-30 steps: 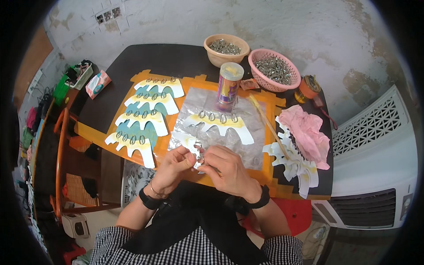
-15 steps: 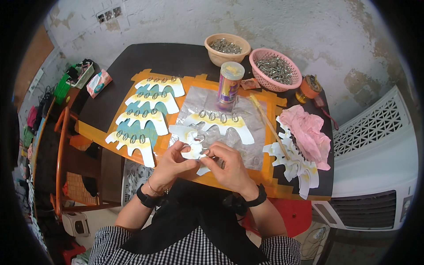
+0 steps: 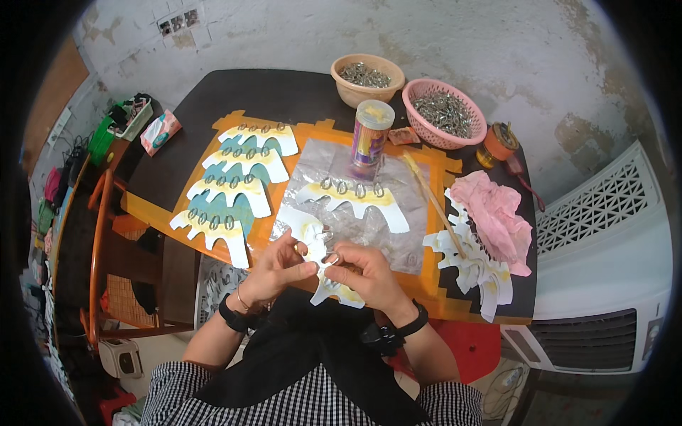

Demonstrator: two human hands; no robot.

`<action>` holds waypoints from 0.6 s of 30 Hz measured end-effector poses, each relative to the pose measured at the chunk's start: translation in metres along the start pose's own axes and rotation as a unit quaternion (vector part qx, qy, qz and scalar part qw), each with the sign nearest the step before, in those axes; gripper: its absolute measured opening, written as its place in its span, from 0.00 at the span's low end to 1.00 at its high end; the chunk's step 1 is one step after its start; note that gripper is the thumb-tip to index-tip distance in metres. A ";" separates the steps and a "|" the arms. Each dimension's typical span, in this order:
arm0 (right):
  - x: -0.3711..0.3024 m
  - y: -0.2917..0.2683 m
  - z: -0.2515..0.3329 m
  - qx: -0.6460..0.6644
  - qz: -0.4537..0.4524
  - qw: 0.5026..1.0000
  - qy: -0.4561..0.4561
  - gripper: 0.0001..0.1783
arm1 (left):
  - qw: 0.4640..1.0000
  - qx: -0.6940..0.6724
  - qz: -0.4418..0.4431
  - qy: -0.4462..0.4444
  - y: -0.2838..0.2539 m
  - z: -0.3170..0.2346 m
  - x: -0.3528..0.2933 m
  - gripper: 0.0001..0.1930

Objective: Manually inserting metal decorative elements or grommets into pre-cut shoe upper components.

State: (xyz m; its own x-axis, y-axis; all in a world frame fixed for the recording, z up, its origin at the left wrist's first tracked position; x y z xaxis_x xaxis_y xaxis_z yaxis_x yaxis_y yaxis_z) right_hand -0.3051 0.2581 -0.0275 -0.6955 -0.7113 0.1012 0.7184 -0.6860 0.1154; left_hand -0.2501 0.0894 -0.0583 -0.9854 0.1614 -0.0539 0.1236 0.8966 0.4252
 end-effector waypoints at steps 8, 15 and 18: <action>0.004 0.005 0.005 -0.226 0.001 0.970 -0.092 0.09 | 0.997 -0.006 -0.076 -0.019 0.013 -0.020 0.006 0.24; 0.001 0.003 -0.010 -0.094 -0.012 0.992 -0.081 0.10 | 0.994 -0.041 -0.102 -0.004 -0.003 -0.006 0.013 0.21; -0.004 -0.003 -0.011 -0.054 -0.035 0.997 -0.034 0.10 | 0.991 -0.065 -0.117 0.002 -0.005 -0.006 0.014 0.20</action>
State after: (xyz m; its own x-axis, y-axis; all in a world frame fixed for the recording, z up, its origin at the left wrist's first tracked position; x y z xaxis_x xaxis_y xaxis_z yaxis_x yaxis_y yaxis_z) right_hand -0.3048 0.2613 -0.0386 -0.7405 -0.6516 0.1645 0.6627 -0.7486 0.0176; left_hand -0.2649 0.0848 -0.0552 -0.9858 -0.0472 -0.1610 -0.1245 0.8489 0.5137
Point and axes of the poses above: each hand's wrist, its own x-axis towards the middle knuckle, its own y-axis out of the palm, z = x × y, the point moved 5 cm from there along x, towards the middle knuckle, and after that the axes turned 3 degrees about -y, right-handed, at the moved point
